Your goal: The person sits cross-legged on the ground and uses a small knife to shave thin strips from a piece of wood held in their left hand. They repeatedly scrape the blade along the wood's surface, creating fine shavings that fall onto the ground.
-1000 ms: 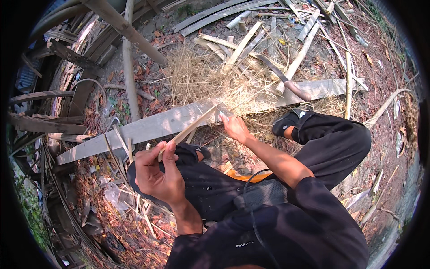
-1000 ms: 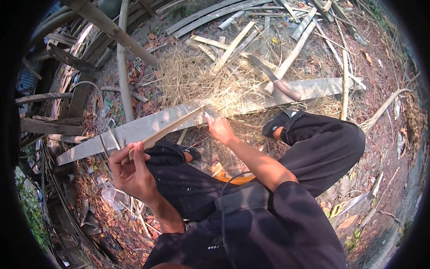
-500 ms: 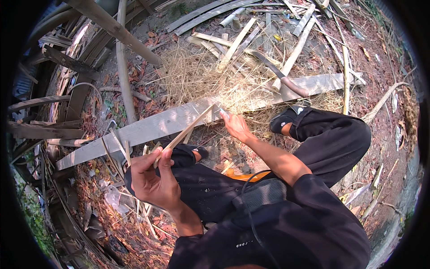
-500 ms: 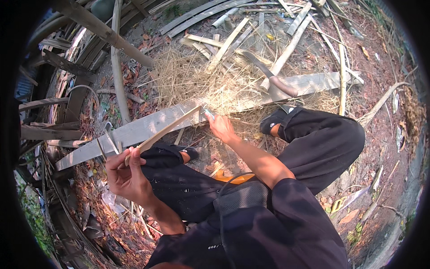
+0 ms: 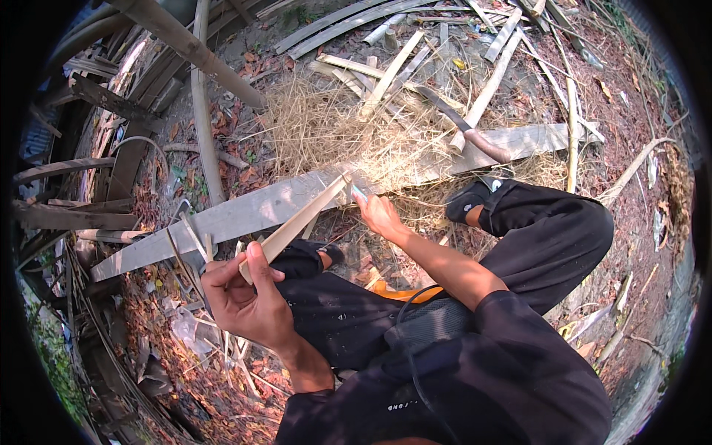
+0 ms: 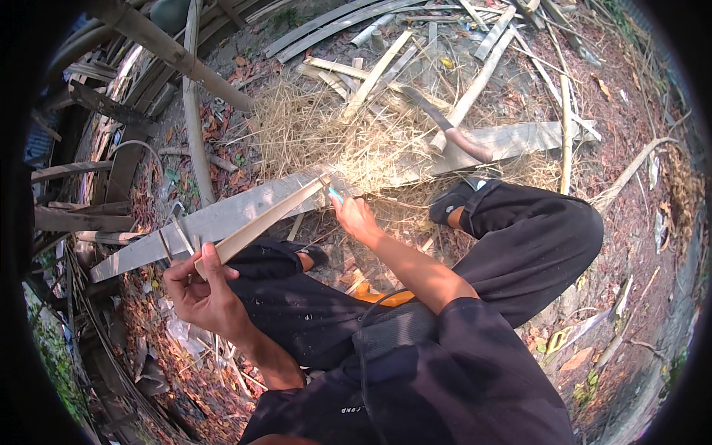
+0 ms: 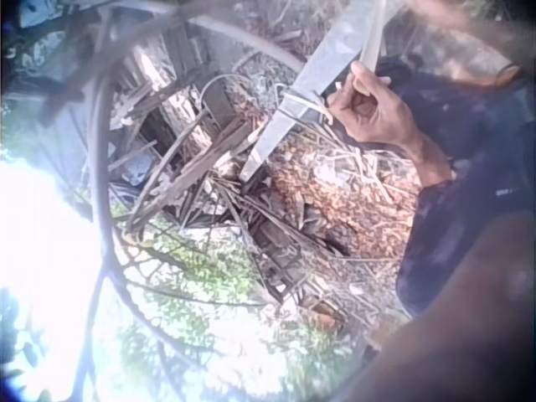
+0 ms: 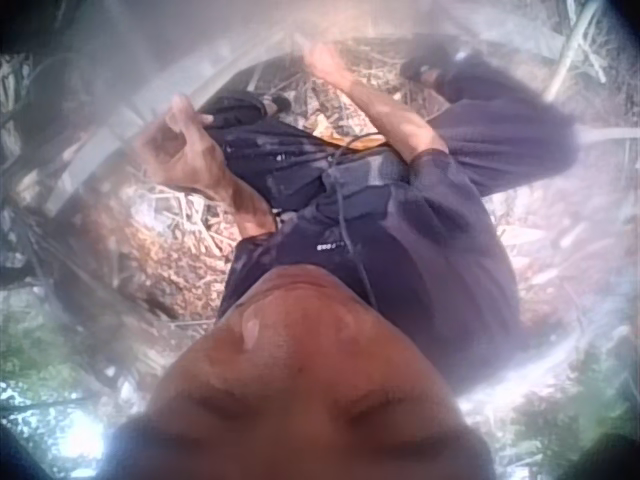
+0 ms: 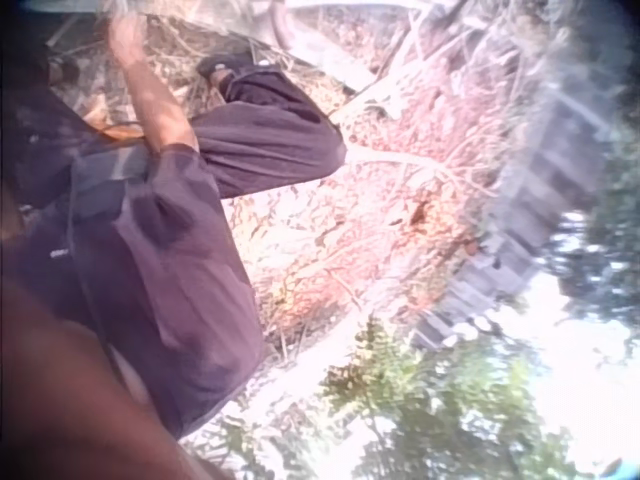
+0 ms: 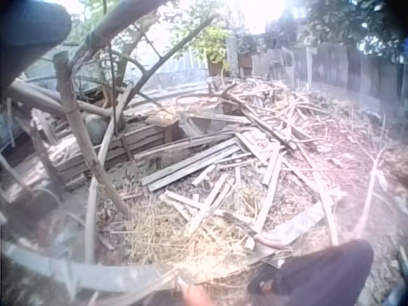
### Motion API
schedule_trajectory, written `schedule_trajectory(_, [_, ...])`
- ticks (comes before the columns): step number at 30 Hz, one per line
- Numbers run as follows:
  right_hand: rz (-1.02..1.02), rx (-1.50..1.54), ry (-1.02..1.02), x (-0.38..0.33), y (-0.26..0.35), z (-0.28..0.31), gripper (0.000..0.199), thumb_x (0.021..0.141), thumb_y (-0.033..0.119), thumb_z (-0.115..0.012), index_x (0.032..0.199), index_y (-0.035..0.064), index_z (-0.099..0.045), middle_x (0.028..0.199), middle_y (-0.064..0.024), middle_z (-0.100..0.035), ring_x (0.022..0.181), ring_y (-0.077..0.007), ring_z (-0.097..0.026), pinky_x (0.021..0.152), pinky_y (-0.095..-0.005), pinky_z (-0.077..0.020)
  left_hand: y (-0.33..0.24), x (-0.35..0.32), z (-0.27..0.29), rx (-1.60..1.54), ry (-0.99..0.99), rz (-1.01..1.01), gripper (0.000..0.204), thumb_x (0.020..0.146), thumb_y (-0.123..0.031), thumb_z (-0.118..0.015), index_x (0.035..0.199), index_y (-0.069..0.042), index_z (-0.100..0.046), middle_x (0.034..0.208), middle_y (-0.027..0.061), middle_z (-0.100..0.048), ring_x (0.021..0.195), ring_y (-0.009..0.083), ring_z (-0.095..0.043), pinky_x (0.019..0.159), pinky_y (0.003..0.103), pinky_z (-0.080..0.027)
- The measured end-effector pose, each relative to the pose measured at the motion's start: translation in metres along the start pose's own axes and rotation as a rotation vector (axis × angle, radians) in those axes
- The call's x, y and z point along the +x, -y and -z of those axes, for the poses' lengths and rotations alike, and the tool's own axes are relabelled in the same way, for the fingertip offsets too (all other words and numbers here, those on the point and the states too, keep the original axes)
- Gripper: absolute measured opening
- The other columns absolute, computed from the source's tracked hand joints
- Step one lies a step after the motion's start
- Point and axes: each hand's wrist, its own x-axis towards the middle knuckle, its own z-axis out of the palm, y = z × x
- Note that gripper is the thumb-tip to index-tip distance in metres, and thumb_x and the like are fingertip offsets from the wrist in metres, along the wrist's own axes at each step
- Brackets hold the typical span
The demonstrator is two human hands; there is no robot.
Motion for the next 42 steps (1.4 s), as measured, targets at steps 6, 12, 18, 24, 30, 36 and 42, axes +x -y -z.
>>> schedule_trajectory(6, [-0.010,0.009,0.037,0.001,0.018,0.000,0.059,0.100,0.049,-0.039,0.094,-0.0016,-0.070,0.093,-0.0349,-0.064,0.089,-0.0491,-0.064,0.076,-0.0525,-0.0537,0.004,-0.005,0.004,0.009,0.001,-0.028,0.019,0.086,0.009,-0.067,0.090,0.003,-0.050,0.083,0.0083,-0.052,0.053,0.0079,-0.058,0.047,0.017,-0.047])
schedule_trajectory(12, [-0.087,-0.120,0.107,0.008,0.013,0.013,0.059,0.100,0.048,-0.040,0.105,-0.0033,-0.069,0.113,-0.0384,-0.058,0.098,-0.0491,-0.063,0.076,-0.0530,-0.0542,-0.003,-0.003,-0.003,-0.010,-0.005,-0.002,0.018,0.087,0.008,-0.066,0.088,0.002,-0.049,0.083,0.0078,-0.051,0.053,0.0080,-0.058,0.047,0.017,-0.047])
schedule_trajectory(18, [-0.147,0.073,0.127,-0.009,0.052,0.032,0.062,0.100,0.050,-0.040,0.097,-0.0052,-0.068,0.099,-0.0413,-0.060,0.099,-0.0518,-0.061,0.077,-0.0554,-0.0528,0.005,-0.005,0.004,-0.026,-0.028,-0.011,0.019,0.087,0.007,-0.067,0.089,0.002,-0.048,0.082,0.0078,-0.051,0.053,0.0078,-0.058,0.047,0.017,-0.047])
schedule_trajectory(24, [0.074,-0.218,0.008,-0.013,-0.007,0.009,0.054,0.101,0.047,-0.039,0.109,0.0006,-0.066,0.090,-0.0303,-0.064,0.083,-0.0489,-0.064,0.074,-0.0567,-0.0524,-0.003,-0.003,-0.002,0.032,-0.015,0.023,0.018,0.086,0.006,-0.067,0.089,0.002,-0.050,0.084,0.0080,-0.052,0.053,0.0076,-0.058,0.048,0.017,-0.048])
schedule_trajectory(30, [-0.016,0.077,0.074,-0.011,0.043,0.040,0.069,0.099,0.054,-0.034,0.092,-0.0051,-0.068,0.085,-0.0338,-0.064,0.086,-0.0505,-0.062,0.077,-0.0547,-0.0507,0.008,-0.003,0.007,-0.031,0.026,-0.075,0.017,0.083,0.011,-0.069,0.092,0.005,-0.056,0.086,0.0083,-0.054,0.064,0.0097,-0.058,0.051,0.018,-0.049])
schedule_trajectory(36, [-0.080,-0.221,0.150,-0.025,0.006,0.070,0.067,0.099,0.051,-0.035,0.096,-0.0079,-0.066,0.096,-0.0322,-0.064,0.093,-0.0478,-0.062,0.084,-0.0532,-0.0504,0.007,-0.003,0.019,-0.020,0.162,-0.149,0.022,0.076,0.011,-0.076,0.090,0.003,-0.061,0.083,0.0114,-0.061,0.068,0.0129,-0.058,0.058,0.022,-0.049])
schedule_trajectory(42, [0.092,-0.012,0.054,-0.020,0.022,0.059,0.060,0.097,0.051,-0.038,0.103,-0.0009,-0.067,0.090,-0.0261,-0.066,0.081,-0.0468,-0.061,0.082,-0.0502,-0.0490,0.009,0.003,0.023,0.021,0.251,-0.243,0.026,0.069,0.010,-0.080,0.086,0.001,-0.064,0.081,0.0120,-0.066,0.069,0.0180,-0.062,0.064,0.027,-0.050])
